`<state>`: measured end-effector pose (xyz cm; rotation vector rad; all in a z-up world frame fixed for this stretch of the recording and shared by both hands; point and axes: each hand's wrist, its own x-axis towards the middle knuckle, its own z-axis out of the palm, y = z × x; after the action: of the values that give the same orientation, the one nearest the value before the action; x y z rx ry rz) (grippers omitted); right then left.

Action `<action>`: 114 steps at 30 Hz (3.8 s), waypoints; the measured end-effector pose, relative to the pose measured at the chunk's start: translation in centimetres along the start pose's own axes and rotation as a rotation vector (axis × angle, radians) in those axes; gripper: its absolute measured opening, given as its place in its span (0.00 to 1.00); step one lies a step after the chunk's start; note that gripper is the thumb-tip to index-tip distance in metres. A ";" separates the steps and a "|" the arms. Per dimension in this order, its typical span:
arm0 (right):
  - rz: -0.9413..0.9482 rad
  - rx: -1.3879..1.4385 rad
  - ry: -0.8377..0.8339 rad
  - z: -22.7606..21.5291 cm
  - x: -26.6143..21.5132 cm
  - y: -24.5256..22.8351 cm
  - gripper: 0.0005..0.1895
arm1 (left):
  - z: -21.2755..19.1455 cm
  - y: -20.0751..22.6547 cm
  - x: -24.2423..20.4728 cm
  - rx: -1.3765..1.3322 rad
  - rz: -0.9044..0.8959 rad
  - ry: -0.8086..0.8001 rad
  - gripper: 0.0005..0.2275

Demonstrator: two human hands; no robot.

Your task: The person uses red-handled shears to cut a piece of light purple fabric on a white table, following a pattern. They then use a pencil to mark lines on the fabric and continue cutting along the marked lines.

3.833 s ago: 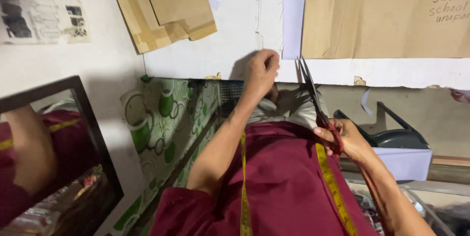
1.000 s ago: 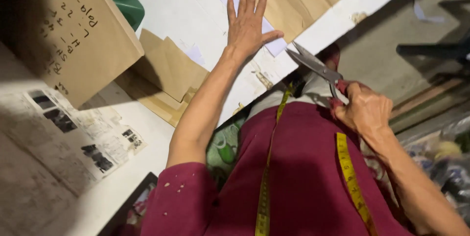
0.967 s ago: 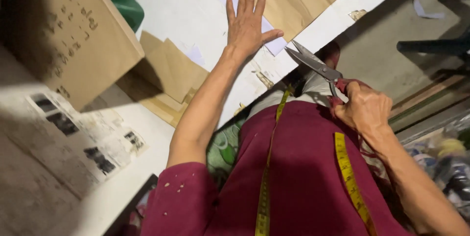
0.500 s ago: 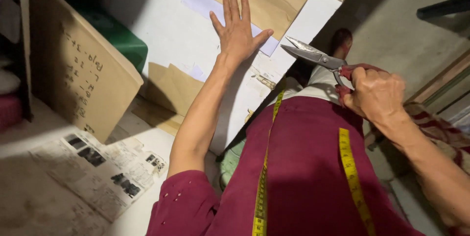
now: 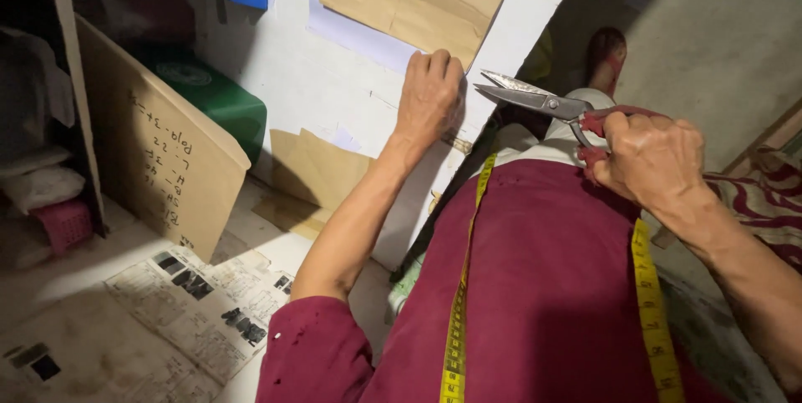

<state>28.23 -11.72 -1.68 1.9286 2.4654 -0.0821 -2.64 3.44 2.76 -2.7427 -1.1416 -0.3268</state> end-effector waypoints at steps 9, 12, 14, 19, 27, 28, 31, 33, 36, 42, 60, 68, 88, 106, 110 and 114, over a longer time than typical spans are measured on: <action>-0.039 -0.085 -0.052 0.4 0.6 0.3 0.22 | 2.3 -3.6 -1.4 -0.250 -0.041 -0.196 0.09; -0.066 -0.059 0.000 0.6 1.0 0.3 0.14 | 2.5 -4.6 -1.4 -0.307 -0.041 -0.231 0.12; -0.061 -0.062 -0.005 0.6 1.3 0.0 0.15 | 2.1 -4.5 -1.2 -0.307 -0.045 -0.233 0.12; -0.071 -0.081 0.039 1.1 1.8 -0.2 0.14 | 1.7 -4.4 -1.0 -0.307 -0.051 -0.223 0.10; -0.107 -0.091 0.111 1.4 3.0 -0.8 0.11 | 1.7 -4.2 -0.9 -0.286 -0.037 -0.209 0.10; -0.108 -0.091 0.112 1.6 3.3 -0.9 0.11 | 1.1 -4.1 -0.5 -0.284 -0.038 -0.209 0.10; -0.136 -0.176 0.119 2.3 4.1 -1.4 0.21 | -0.6 -4.0 1.2 -0.267 -0.043 -0.252 0.07; -0.150 -0.135 0.121 2.8 4.4 -1.7 0.19 | -1.6 -4.5 2.6 -0.396 0.037 -0.090 0.12; -0.151 -0.194 0.120 1.9 4.8 -1.7 0.22 | 1.3 -5.5 2.9 -0.375 0.018 -0.155 0.15; -0.128 -0.207 0.171 1.2 5.8 -2.6 0.22 | 2.8 -6.2 4.3 -0.271 0.014 -0.098 0.12; -0.139 -0.281 0.168 0.7 6.1 -3.9 0.23 | 4.3 -6.7 3.0 -0.202 -0.312 -0.809 0.33; -0.163 -0.259 0.052 -0.4 6.0 -3.8 0.23 | 5.2 -8.0 1.4 -0.309 -0.249 -0.741 0.32; -0.129 -0.145 -0.259 -1.6 8.0 -5.4 0.29 | 5.7 -12.9 0.9 -0.461 -0.062 -0.417 0.22; -0.106 -0.122 -0.142 -0.8 10.8 -8.7 0.22 | 5.4 -15.8 1.3 -0.235 -0.187 -0.231 0.22; -0.104 -0.119 -0.148 -0.1 10.5 -8.6 0.22 | 5.0 -16.7 1.1 -0.309 -0.168 -0.234 0.19; -0.103 0.010 -0.243 -2.8 9.8 -8.1 0.16 | 4.7 -17.5 0.4 -0.323 -0.136 -0.223 0.22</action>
<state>18.09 -4.03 0.98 1.6797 2.4032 -0.3103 -14.19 16.97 -0.63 -3.0483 -1.4510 -0.2444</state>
